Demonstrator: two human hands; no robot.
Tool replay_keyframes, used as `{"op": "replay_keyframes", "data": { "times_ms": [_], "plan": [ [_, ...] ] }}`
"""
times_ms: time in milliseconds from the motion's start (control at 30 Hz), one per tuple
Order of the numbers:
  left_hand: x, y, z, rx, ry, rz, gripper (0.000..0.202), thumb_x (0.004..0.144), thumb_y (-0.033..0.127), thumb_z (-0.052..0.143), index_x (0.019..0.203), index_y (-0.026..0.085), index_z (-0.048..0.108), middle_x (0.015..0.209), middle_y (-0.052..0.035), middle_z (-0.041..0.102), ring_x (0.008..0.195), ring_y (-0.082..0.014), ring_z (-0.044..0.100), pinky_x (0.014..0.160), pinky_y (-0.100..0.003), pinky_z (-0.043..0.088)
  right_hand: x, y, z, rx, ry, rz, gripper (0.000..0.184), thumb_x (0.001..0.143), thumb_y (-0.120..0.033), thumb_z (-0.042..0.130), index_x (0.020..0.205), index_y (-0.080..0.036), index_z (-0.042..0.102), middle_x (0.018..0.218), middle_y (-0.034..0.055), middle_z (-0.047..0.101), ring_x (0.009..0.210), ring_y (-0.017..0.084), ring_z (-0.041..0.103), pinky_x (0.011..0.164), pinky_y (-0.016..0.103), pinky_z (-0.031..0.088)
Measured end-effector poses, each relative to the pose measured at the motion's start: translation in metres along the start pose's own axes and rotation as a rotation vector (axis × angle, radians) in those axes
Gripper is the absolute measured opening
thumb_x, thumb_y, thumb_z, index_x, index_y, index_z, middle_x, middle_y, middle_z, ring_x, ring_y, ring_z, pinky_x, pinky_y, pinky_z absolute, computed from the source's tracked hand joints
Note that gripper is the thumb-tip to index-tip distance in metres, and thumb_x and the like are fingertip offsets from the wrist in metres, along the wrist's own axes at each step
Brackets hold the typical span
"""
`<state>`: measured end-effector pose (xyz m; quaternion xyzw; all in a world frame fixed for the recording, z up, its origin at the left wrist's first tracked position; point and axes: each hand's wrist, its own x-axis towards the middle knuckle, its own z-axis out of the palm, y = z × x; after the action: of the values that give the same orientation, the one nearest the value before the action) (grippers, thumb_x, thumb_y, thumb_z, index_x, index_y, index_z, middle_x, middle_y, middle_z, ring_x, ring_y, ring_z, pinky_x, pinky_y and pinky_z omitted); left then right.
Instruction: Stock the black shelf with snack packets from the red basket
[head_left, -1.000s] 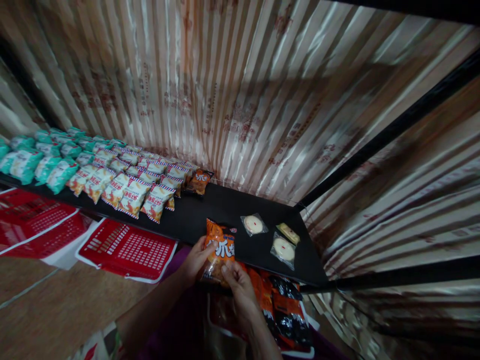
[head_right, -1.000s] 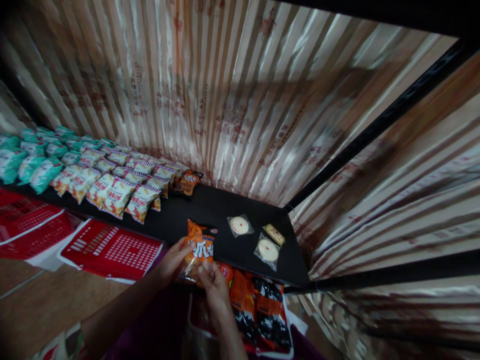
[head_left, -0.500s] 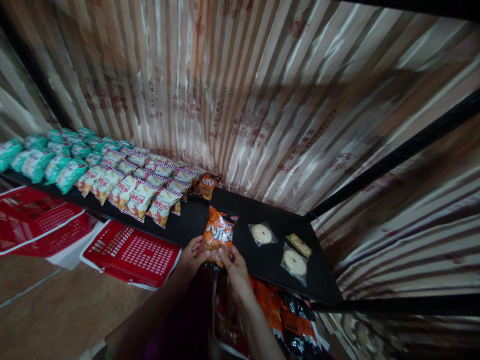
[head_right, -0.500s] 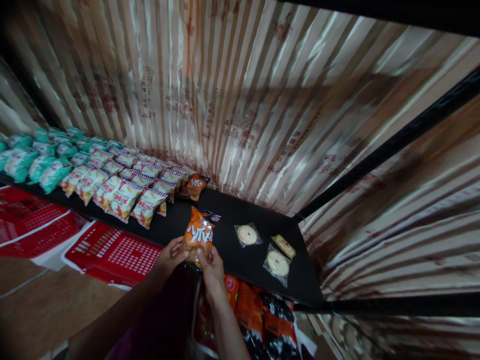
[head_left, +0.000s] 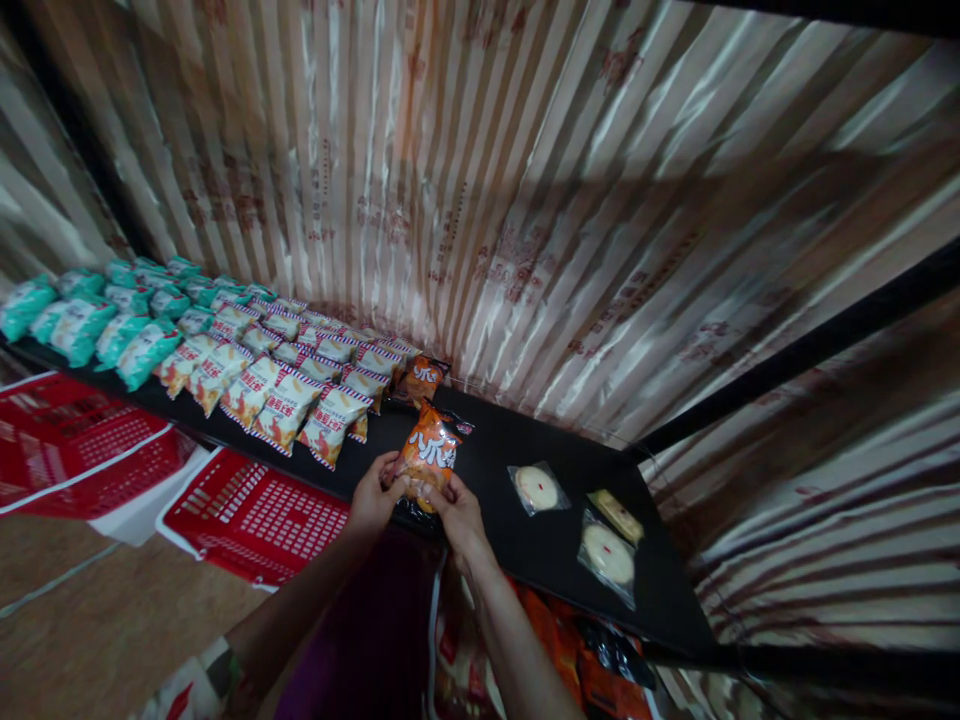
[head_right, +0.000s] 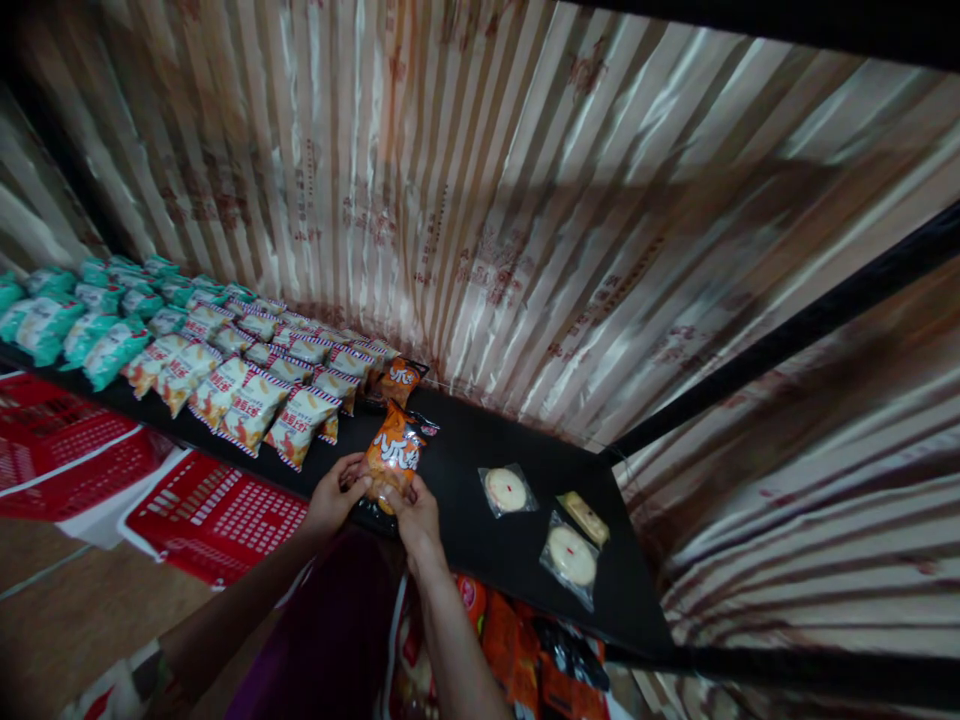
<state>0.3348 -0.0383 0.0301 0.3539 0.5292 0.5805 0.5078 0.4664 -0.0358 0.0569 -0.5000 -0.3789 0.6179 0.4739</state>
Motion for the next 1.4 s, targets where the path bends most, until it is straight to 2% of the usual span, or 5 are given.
{"op": "replay_keyframes", "data": {
  "times_ms": [100,300,633,933,1400],
  "plan": [
    [0.011,-0.003,-0.003,0.196,0.054,0.076,0.040,0.068,0.031,0.066,0.105,0.019,0.058,0.094,-0.0053,0.067,0.089,-0.0204,0.062,0.086,-0.035,0.046,0.015,0.002,0.006,-0.008,0.029,-0.038,0.039,0.054,-0.030,0.076,0.090,-0.020,0.063,0.085,0.0005,0.071,0.080,0.018,0.065,0.079,0.030,0.049],
    [0.026,-0.006,-0.004,0.527,0.124,0.240,0.037,0.077,0.029,0.056,0.111,0.017,0.056,0.111,-0.0101,0.062,0.104,-0.0237,0.057,0.095,-0.040,0.041,0.041,0.008,0.014,-0.056,0.066,-0.083,0.036,0.057,-0.029,0.071,0.090,-0.021,0.062,0.085,-0.0003,0.071,0.082,0.018,0.065,0.079,0.029,0.048],
    [0.033,-0.027,0.007,0.816,0.140,0.623,0.048,0.082,0.020,0.040,0.130,0.012,0.041,0.137,-0.0164,0.042,0.128,-0.0268,0.037,0.105,-0.046,0.033,0.079,0.013,0.023,-0.137,0.114,-0.176,0.032,0.061,-0.032,0.065,0.091,-0.022,0.060,0.083,-0.0006,0.069,0.078,0.017,0.064,0.076,0.028,0.049],
    [0.047,-0.033,0.007,0.965,0.078,0.668,0.061,0.076,0.011,0.042,0.136,0.011,0.036,0.148,-0.0139,0.028,0.137,-0.0277,0.021,0.109,-0.047,0.029,0.107,0.008,0.029,-0.278,0.126,-0.228,0.031,0.064,-0.034,0.061,0.093,-0.022,0.061,0.083,-0.0010,0.069,0.076,0.016,0.063,0.074,0.027,0.048],
    [0.072,-0.032,0.003,1.003,0.078,0.679,0.068,0.076,0.006,0.040,0.142,0.012,0.026,0.149,-0.0125,0.026,0.139,-0.0269,0.015,0.110,-0.048,0.028,0.139,0.009,0.036,-0.416,0.130,-0.259,0.035,0.065,-0.035,0.064,0.097,-0.023,0.062,0.083,-0.0009,0.069,0.077,0.017,0.063,0.073,0.027,0.047]
  ]
}}
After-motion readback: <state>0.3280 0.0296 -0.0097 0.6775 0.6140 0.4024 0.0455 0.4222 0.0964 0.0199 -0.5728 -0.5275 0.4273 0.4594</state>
